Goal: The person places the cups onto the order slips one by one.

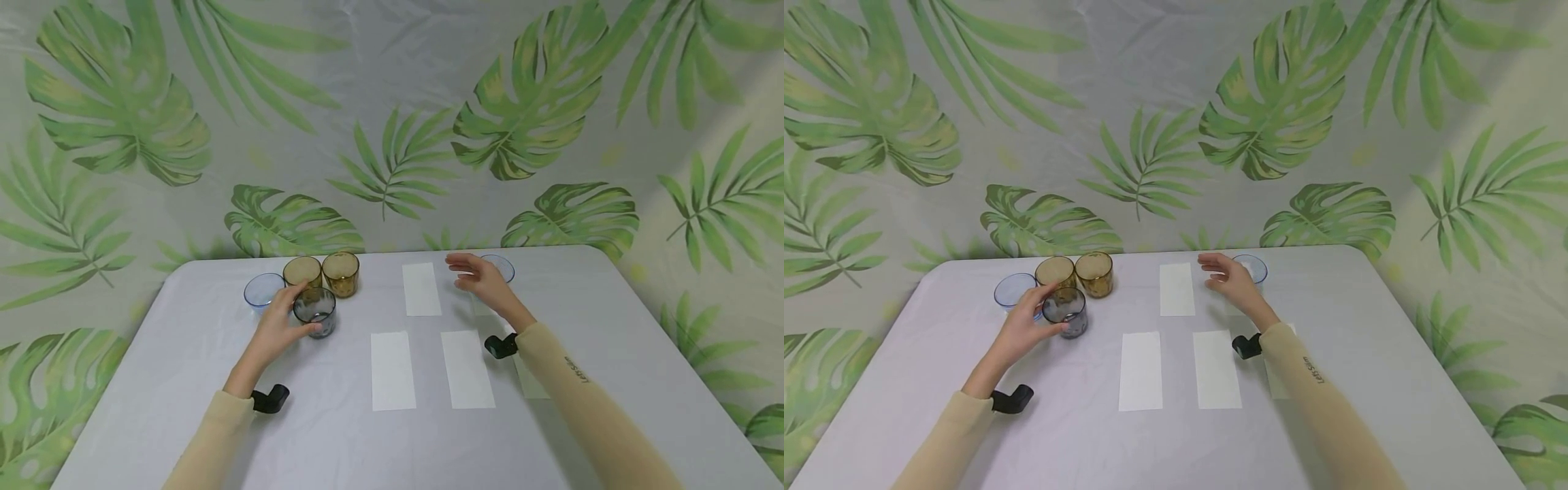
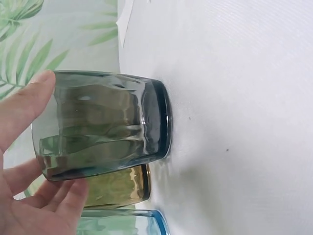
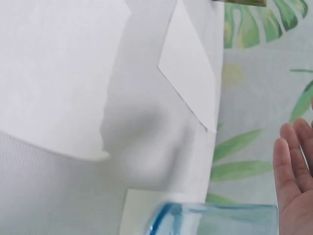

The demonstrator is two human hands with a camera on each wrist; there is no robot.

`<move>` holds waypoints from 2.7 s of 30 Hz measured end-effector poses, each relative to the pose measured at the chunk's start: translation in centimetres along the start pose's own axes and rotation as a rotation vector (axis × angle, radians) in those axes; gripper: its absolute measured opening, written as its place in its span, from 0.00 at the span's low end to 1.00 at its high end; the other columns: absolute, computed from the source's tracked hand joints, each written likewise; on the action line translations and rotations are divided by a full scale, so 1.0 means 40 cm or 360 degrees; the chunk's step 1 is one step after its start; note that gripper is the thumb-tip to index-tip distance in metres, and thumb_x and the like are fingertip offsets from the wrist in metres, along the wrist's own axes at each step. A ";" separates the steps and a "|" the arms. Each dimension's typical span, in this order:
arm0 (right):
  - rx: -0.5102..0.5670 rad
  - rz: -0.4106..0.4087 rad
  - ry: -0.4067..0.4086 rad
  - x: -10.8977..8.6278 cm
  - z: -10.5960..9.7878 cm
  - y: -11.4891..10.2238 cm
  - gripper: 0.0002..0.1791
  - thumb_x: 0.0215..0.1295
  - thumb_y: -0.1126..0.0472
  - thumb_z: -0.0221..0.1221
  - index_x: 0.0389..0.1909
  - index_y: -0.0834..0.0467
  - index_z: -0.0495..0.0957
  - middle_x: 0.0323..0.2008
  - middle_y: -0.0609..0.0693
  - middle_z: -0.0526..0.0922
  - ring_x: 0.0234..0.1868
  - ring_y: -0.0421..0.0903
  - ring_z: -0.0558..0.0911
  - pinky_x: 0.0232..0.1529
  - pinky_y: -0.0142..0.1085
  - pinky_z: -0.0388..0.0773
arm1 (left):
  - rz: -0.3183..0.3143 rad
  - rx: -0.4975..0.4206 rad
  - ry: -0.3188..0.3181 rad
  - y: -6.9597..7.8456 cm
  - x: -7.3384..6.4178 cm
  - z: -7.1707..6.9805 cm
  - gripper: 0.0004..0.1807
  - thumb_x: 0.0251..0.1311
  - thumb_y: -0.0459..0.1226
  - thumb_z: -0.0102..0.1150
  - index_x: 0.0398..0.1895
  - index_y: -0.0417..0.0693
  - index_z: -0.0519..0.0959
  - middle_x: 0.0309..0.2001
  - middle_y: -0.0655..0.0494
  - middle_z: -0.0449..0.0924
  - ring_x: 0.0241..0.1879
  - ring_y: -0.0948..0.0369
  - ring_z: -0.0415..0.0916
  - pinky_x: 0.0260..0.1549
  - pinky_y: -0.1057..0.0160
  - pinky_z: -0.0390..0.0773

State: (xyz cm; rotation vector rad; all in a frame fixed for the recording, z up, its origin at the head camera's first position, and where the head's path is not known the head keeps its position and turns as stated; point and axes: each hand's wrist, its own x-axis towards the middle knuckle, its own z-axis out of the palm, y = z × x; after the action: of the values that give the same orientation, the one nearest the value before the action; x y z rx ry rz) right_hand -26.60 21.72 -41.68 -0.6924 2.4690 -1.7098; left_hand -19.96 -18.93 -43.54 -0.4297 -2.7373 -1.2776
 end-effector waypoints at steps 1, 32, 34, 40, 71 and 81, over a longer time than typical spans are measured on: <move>0.0003 -0.0001 -0.0004 0.002 0.006 0.004 0.25 0.64 0.76 0.54 0.63 0.70 0.66 0.61 0.67 0.69 0.62 0.61 0.69 0.62 0.51 0.65 | -0.0003 0.0014 -0.0003 -0.001 0.000 0.002 0.48 0.48 0.36 0.74 0.70 0.35 0.58 0.63 0.34 0.61 0.60 0.40 0.61 0.57 0.41 0.65; -0.0250 0.0317 -0.0008 0.049 0.076 0.117 0.29 0.57 0.77 0.57 0.63 0.70 0.67 0.60 0.65 0.71 0.59 0.61 0.72 0.60 0.49 0.68 | 0.0026 -0.0245 0.0019 0.036 0.019 0.043 0.46 0.46 0.35 0.75 0.68 0.33 0.61 0.64 0.35 0.64 0.62 0.42 0.64 0.57 0.48 0.70; -0.0258 0.0325 -0.0022 0.051 0.077 0.118 0.30 0.57 0.77 0.57 0.63 0.70 0.66 0.60 0.65 0.71 0.60 0.61 0.71 0.61 0.49 0.67 | 0.0043 -0.0262 0.0009 0.045 0.024 0.049 0.46 0.46 0.35 0.75 0.68 0.33 0.61 0.64 0.35 0.64 0.62 0.42 0.64 0.57 0.49 0.70; -0.0276 0.0367 -0.0041 0.055 0.080 0.129 0.30 0.57 0.76 0.59 0.63 0.68 0.67 0.60 0.64 0.71 0.61 0.59 0.69 0.62 0.49 0.65 | 0.0078 -0.0274 -0.0019 0.075 0.043 0.071 0.46 0.47 0.36 0.75 0.68 0.35 0.61 0.64 0.37 0.65 0.62 0.44 0.64 0.57 0.50 0.70; -0.0421 0.0399 -0.0089 0.065 0.095 0.127 0.32 0.55 0.77 0.60 0.63 0.66 0.68 0.60 0.61 0.73 0.62 0.57 0.69 0.63 0.47 0.64 | 0.0156 -0.0355 -0.0073 0.172 0.233 0.217 0.43 0.49 0.35 0.74 0.68 0.36 0.63 0.62 0.40 0.68 0.61 0.48 0.66 0.58 0.59 0.70; -0.0441 0.0429 -0.0106 0.070 0.096 0.127 0.32 0.55 0.76 0.61 0.63 0.65 0.67 0.61 0.61 0.72 0.63 0.56 0.68 0.64 0.47 0.63 | 0.0155 -0.0270 -0.0044 0.184 0.276 0.267 0.44 0.48 0.36 0.75 0.68 0.35 0.63 0.61 0.41 0.69 0.60 0.50 0.68 0.56 0.60 0.71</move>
State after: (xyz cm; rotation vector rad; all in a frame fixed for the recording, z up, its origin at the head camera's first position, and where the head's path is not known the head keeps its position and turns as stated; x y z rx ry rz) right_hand -29.65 18.70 -47.16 -0.4007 2.6344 -1.2486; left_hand -27.99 -3.90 -42.83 -0.5919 -2.6031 -1.4945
